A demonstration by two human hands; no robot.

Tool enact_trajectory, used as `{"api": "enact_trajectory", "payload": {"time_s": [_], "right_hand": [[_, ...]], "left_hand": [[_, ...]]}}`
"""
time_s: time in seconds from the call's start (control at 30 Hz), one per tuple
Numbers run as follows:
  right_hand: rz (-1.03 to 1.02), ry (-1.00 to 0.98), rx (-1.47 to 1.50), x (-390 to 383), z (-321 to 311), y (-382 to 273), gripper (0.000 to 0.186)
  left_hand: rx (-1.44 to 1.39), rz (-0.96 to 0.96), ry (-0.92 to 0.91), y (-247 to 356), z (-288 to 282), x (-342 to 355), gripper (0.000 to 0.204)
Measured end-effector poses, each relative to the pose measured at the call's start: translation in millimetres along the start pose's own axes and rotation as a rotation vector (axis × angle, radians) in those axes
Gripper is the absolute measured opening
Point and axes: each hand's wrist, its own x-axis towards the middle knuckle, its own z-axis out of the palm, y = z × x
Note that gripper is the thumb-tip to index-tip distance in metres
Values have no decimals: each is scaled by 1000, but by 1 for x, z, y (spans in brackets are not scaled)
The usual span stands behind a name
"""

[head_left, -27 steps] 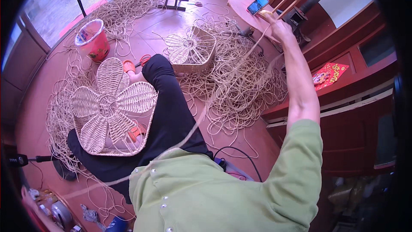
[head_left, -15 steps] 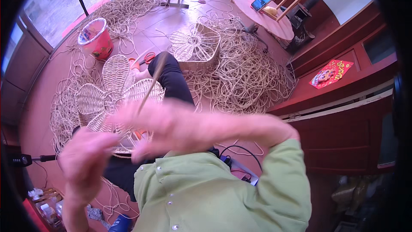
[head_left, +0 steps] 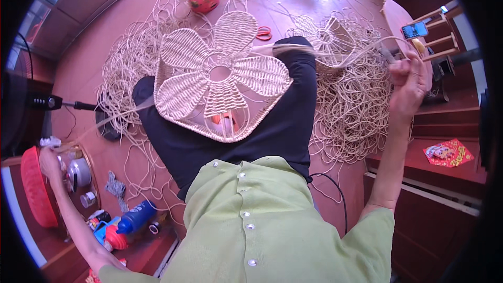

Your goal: Weaving a floral-patterned basket using natural cord/straw material.

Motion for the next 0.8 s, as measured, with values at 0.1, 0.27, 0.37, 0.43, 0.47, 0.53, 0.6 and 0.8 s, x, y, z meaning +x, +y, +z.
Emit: {"api": "enact_trajectory", "payload": {"time_s": [0.1, 0.27, 0.37, 0.43, 0.47, 0.53, 0.6, 0.8], "right_hand": [[-28, -283, -319, -83, 150, 0, 21], [-6, -1345, 224, -209, 310, 22, 20], [97, -1498, 241, -231, 311, 24, 21], [125, -1512, 213, -242, 296, 36, 21], [185, -1464, 235, -250, 286, 47, 20], [229, -1344, 314, -251, 270, 57, 16], [435, -1367, 300, -233, 262, 42, 16], [514, -1436, 201, -231, 248, 52, 24]], "left_hand": [[97, 324, 35, 6, -7, -36, 27], [-1366, 554, -822, 240, -89, -206, 48], [-1819, 115, -1151, 273, -92, -269, 39], [-2115, 116, -1110, 276, -66, -272, 27], [-2213, -33, -1022, 282, -74, -273, 23], [-2419, -192, -859, 272, -80, -262, 21], [-2648, -474, -417, 215, -75, -225, 19], [-1828, -325, 754, -41, -87, -130, 28]]}}
